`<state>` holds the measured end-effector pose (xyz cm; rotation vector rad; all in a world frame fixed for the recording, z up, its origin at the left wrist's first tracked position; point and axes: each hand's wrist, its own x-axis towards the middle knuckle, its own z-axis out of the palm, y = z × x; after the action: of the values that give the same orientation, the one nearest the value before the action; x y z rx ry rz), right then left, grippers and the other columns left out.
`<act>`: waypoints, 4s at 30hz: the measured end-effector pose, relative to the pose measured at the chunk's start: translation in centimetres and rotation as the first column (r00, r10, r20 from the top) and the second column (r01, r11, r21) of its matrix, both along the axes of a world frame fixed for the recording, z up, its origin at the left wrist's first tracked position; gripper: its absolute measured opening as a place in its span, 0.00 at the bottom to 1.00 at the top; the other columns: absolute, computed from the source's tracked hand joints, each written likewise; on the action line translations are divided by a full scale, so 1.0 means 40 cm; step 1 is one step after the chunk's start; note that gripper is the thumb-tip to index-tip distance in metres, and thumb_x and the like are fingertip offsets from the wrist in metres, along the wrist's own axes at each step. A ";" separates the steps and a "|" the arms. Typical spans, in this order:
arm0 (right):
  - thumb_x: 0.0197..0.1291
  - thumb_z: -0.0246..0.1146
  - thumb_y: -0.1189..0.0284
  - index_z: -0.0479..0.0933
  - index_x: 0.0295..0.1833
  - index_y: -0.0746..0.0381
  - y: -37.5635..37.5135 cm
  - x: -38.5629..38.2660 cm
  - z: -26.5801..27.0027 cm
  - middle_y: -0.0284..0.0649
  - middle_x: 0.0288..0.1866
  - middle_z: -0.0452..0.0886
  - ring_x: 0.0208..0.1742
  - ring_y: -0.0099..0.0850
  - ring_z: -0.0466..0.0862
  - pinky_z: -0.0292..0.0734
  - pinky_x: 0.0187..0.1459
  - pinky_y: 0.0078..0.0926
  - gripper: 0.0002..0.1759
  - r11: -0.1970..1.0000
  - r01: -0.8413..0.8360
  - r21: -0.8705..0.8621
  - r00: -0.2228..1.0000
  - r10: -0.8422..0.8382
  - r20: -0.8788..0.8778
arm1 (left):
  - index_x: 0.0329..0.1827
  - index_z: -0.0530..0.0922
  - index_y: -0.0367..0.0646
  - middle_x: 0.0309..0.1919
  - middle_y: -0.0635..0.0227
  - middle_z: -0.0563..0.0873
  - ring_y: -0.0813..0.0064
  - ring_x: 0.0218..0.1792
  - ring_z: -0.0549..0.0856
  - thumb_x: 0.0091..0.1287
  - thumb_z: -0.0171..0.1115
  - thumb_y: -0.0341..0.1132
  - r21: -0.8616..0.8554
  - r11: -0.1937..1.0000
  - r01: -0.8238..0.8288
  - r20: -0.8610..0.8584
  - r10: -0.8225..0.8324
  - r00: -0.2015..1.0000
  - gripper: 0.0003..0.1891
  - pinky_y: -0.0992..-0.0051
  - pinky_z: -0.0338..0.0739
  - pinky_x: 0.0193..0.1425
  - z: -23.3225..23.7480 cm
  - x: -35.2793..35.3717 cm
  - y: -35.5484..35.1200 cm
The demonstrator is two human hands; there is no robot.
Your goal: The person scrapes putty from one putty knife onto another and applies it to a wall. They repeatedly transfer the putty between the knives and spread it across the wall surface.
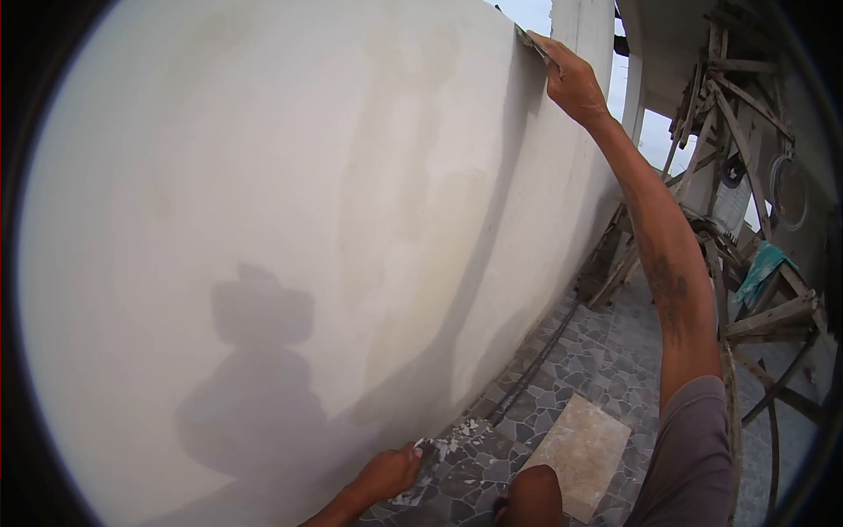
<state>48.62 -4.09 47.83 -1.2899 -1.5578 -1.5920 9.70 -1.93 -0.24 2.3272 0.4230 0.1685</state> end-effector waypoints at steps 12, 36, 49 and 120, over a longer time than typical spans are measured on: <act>0.66 0.52 0.87 0.74 0.71 0.52 0.017 0.009 -0.018 0.39 0.67 0.80 0.65 0.40 0.81 0.77 0.69 0.33 0.31 0.996 0.024 0.085 0.994 -0.033 0.106 | 0.49 0.75 0.28 0.24 0.37 0.83 0.33 0.31 0.83 0.80 0.45 0.41 0.029 0.998 -0.064 0.029 0.063 0.998 0.20 0.42 0.77 0.42 0.013 -0.021 0.021; 0.66 0.54 0.86 0.76 0.71 0.53 0.060 0.026 -0.051 0.40 0.65 0.83 0.59 0.32 0.86 0.81 0.63 0.27 0.29 0.983 -0.071 0.171 0.995 0.057 0.086 | 0.47 0.74 0.31 0.20 0.44 0.82 0.37 0.24 0.82 0.80 0.46 0.41 0.086 0.996 -0.016 0.080 0.009 0.997 0.18 0.46 0.77 0.32 0.074 -0.069 -0.027; 0.64 0.54 0.87 0.76 0.71 0.52 0.064 0.019 -0.149 0.41 0.65 0.82 0.58 0.36 0.86 0.81 0.64 0.29 0.32 0.988 -0.054 0.142 0.995 0.041 0.092 | 0.52 0.77 0.35 0.39 0.42 0.86 0.42 0.36 0.87 0.74 0.53 0.38 0.174 0.979 0.106 0.015 -0.110 0.994 0.14 0.48 0.80 0.42 0.080 -0.055 -0.061; 0.71 0.53 0.76 0.76 0.69 0.61 0.017 -0.021 -0.033 0.44 0.63 0.83 0.59 0.39 0.85 0.76 0.64 0.32 0.23 0.983 -0.106 0.148 0.984 0.125 -0.126 | 0.47 0.74 0.28 0.22 0.38 0.83 0.34 0.27 0.83 0.79 0.46 0.40 0.130 0.989 -0.076 0.045 0.071 0.997 0.18 0.42 0.77 0.37 -0.028 0.057 0.028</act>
<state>47.78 -3.41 46.52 -1.1835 -1.3866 -1.4819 11.99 -0.79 -1.36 2.4338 0.4910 0.2857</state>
